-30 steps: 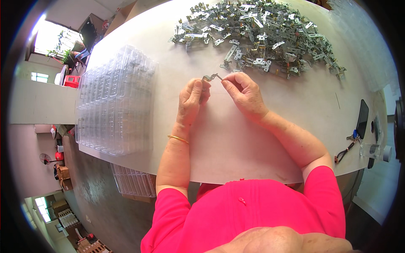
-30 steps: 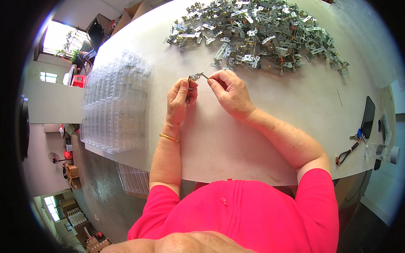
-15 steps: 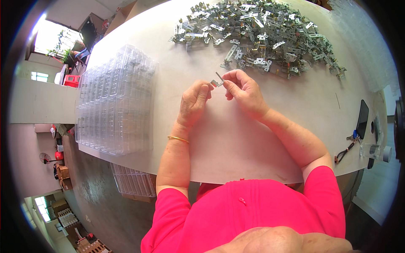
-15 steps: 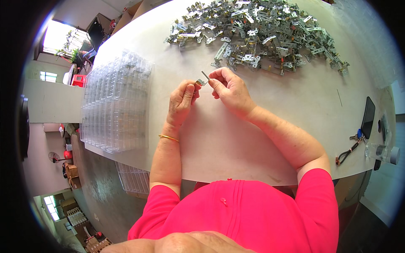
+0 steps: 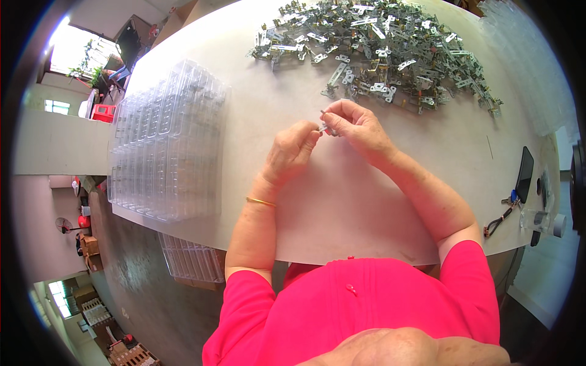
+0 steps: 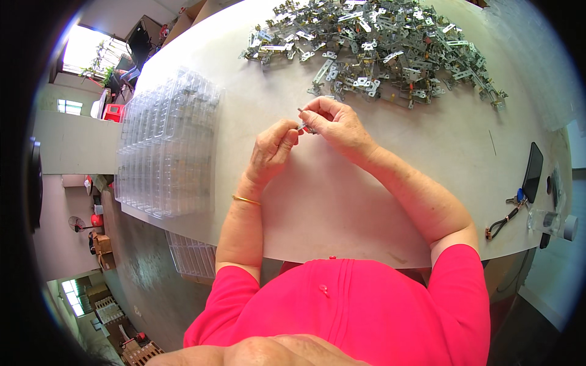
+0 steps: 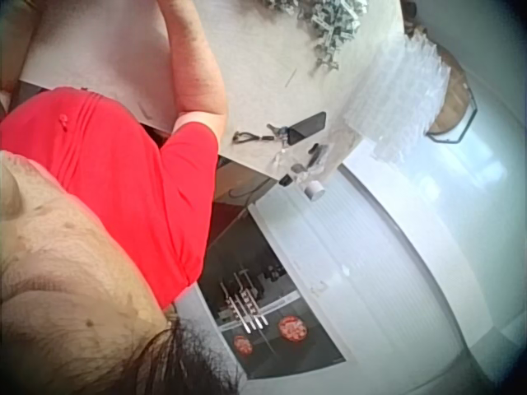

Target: The person assembles metal components by inserting pins into metal brackets by hand and places the assembled parts into slots of a plastic tray.

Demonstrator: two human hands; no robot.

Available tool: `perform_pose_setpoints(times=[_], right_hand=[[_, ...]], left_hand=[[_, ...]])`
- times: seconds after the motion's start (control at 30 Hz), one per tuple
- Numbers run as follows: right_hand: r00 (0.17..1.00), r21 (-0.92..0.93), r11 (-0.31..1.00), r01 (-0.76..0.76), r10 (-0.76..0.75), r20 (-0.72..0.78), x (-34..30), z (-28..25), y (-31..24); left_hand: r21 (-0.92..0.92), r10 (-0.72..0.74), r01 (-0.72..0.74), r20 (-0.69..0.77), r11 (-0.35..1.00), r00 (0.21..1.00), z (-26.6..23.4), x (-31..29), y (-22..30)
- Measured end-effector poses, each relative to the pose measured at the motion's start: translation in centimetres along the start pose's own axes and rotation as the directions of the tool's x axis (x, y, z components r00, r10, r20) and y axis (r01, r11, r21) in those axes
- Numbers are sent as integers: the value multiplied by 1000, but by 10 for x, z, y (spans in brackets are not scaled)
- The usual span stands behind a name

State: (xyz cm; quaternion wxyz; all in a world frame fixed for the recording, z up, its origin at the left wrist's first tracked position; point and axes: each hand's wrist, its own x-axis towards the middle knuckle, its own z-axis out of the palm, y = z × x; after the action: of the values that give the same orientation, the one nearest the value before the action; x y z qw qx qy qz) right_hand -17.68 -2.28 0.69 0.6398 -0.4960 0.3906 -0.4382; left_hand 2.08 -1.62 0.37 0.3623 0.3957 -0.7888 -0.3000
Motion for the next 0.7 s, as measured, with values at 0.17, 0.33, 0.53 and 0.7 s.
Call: perform_pose_setpoints(times=[0.17, 0.33, 0.53, 0.7], right_hand=[[923, 19, 939, 342, -333, -193, 4, 6, 8], [955, 18, 966, 259, -253, -152, 1, 6, 5], [981, 71, 985, 156, -147, -127, 0, 4, 2], [968, 86, 974, 210, -195, -157, 4, 1, 3]], left_hand=[[180, 175, -156, -97, 971, 980, 7, 3, 2], [160, 144, -113, -196, 981, 970, 7, 4, 1], [36, -5, 10, -136, 999, 991, 2, 3, 11], [-202, -113, 117, 28, 972, 993, -8, 1, 3]])
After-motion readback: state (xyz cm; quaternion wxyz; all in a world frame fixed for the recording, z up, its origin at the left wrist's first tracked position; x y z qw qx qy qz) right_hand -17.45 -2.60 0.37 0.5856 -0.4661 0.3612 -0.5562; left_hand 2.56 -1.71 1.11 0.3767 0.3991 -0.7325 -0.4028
